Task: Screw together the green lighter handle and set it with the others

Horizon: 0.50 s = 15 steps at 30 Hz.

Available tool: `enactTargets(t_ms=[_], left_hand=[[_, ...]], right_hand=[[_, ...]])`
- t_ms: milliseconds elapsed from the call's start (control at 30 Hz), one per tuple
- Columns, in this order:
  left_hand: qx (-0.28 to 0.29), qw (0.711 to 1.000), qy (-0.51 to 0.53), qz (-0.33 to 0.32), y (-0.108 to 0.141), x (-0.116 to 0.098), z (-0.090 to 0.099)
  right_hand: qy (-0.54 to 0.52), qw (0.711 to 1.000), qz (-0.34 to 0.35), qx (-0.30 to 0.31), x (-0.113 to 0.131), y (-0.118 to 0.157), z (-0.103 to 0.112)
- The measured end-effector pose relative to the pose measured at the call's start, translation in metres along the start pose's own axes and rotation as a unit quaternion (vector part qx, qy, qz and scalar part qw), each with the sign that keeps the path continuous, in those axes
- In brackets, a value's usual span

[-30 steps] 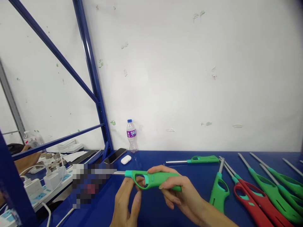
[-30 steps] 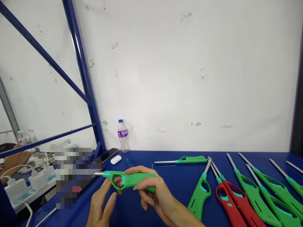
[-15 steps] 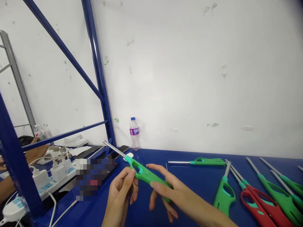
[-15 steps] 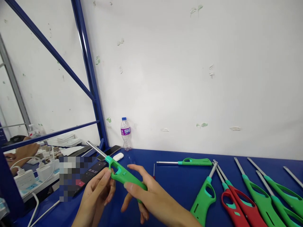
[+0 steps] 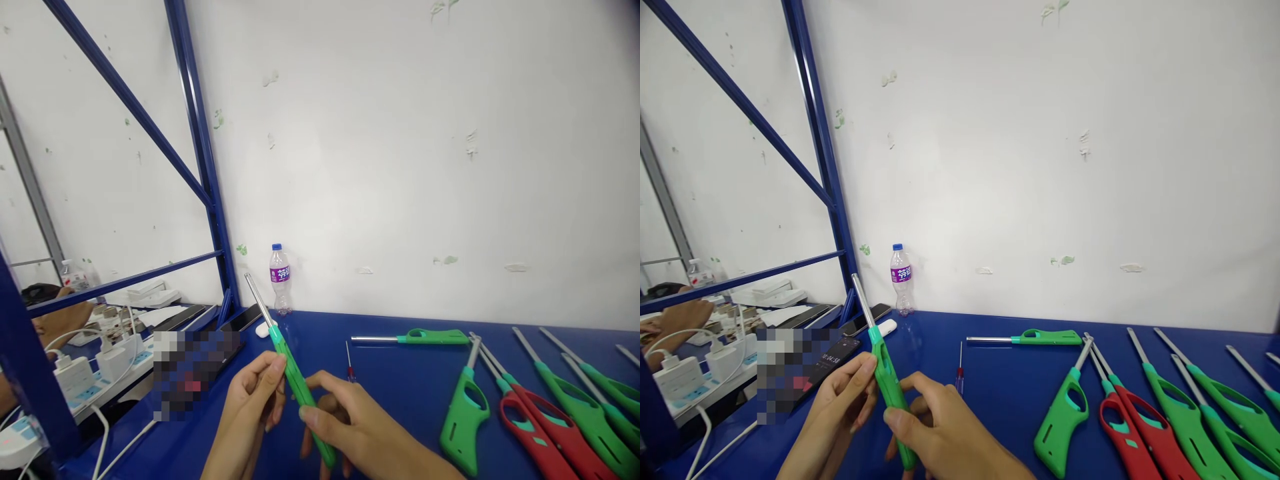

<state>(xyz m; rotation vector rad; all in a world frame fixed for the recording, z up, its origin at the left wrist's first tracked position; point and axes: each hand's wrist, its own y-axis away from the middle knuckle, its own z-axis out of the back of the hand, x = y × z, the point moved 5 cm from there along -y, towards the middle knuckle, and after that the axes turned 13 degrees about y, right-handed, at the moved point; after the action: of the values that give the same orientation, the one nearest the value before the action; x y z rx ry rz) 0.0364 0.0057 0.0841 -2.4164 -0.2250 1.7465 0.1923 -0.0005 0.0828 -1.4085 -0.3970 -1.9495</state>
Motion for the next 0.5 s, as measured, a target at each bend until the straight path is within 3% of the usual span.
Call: enactTargets(t_ms=[233, 367, 500], left_hand=[[-0.059, 0.997, 0.051, -0.021, 0.002, -0.005, -0.001], [-0.043, 0.998, 0.041, -0.005, -0.001, -0.002, 0.005], [-0.014, 1.0, 0.006, -0.011, -0.003, 0.001, 0.007]], right_hand=[[-0.015, 0.999, 0.045, -0.018, 0.002, -0.003, -0.003], [-0.034, 0.998, 0.05, 0.027, -0.001, -0.004, -0.008], [0.019, 0.998, 0.056, -0.013, -0.001, -0.003, -0.003]])
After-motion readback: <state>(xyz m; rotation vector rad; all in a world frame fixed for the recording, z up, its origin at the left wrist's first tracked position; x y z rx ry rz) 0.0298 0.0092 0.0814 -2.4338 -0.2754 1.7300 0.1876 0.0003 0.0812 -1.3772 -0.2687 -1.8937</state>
